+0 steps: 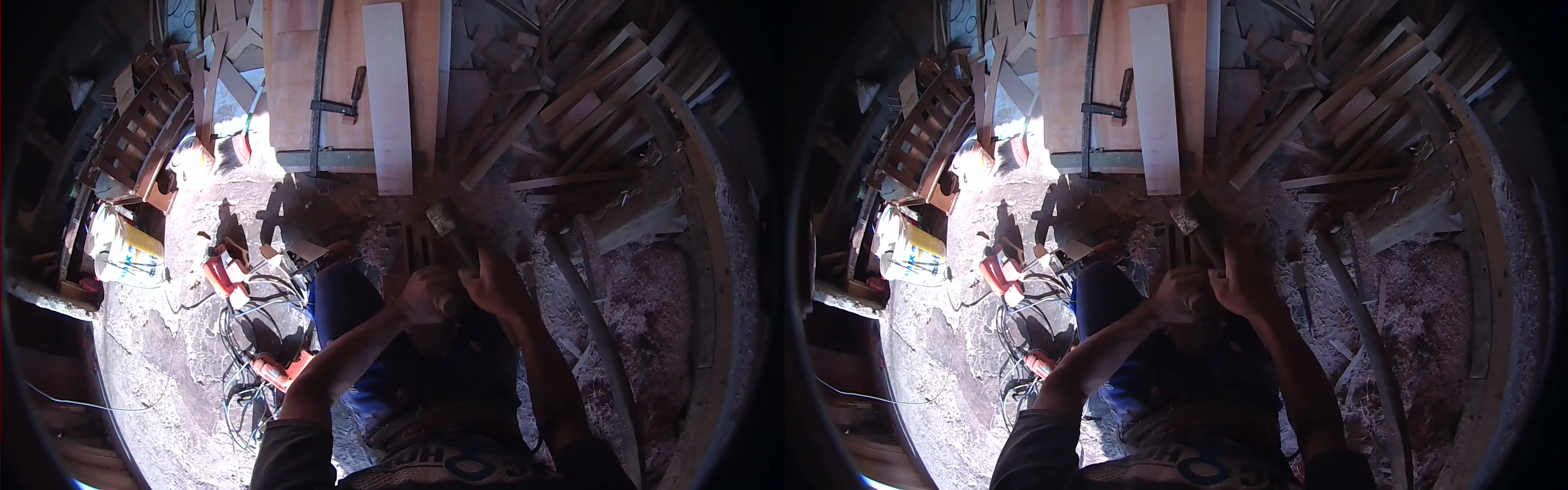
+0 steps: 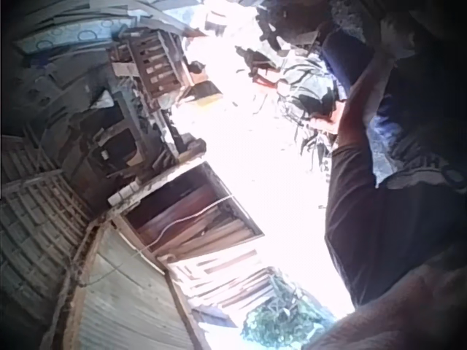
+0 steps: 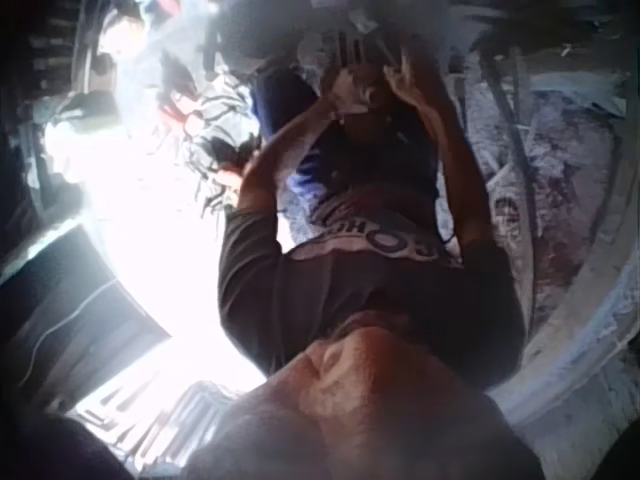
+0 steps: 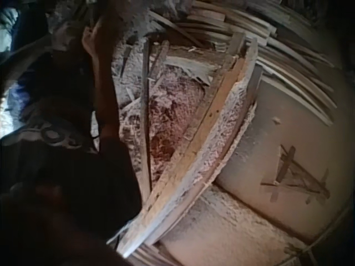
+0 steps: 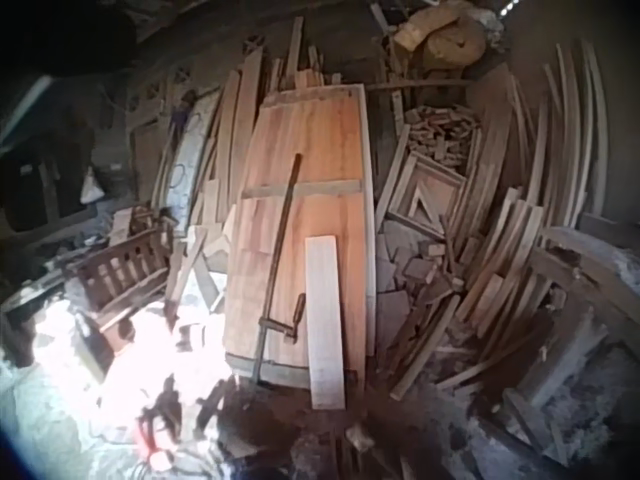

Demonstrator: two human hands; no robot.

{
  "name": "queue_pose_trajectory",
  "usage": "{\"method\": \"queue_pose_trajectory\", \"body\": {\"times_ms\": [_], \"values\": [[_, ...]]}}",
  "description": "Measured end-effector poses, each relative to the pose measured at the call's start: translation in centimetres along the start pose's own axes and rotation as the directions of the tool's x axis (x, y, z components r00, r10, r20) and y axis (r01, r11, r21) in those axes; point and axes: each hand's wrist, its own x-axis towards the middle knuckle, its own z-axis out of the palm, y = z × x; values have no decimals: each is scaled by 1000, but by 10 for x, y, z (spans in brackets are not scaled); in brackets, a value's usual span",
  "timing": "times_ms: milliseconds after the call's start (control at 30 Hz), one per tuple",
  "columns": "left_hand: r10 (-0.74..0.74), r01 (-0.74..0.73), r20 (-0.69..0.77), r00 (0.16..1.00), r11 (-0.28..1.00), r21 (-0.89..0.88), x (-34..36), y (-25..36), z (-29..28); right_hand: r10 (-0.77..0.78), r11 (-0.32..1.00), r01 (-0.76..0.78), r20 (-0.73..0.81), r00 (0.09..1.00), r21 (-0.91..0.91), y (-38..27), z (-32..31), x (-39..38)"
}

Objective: The person carves a slot into a wooden beam using a chisel and an axe, moves the beam, and then drills into it with a power drill.

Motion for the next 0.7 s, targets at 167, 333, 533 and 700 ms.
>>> {"method": "queue_pose_trajectory", "body": {"times_ms": [167,333,533,700], "values": [[-336,288,-147,931,918,-272,37,14,-33,-67,983,94,-172,983,155,7,7,-41],[-382,298,-273,883,905,-303,95,-34,-59,297,809,-286,62,953,513,1,5,-60],[-448,327,-255,857,855,-402,116,-72,-62,463,660,-490,206,862,569,-25,-12,-52],[-436,323,-258,863,866,-383,118,-78,-59,464,657,-496,213,860,568,-20,-6,-54]]}}
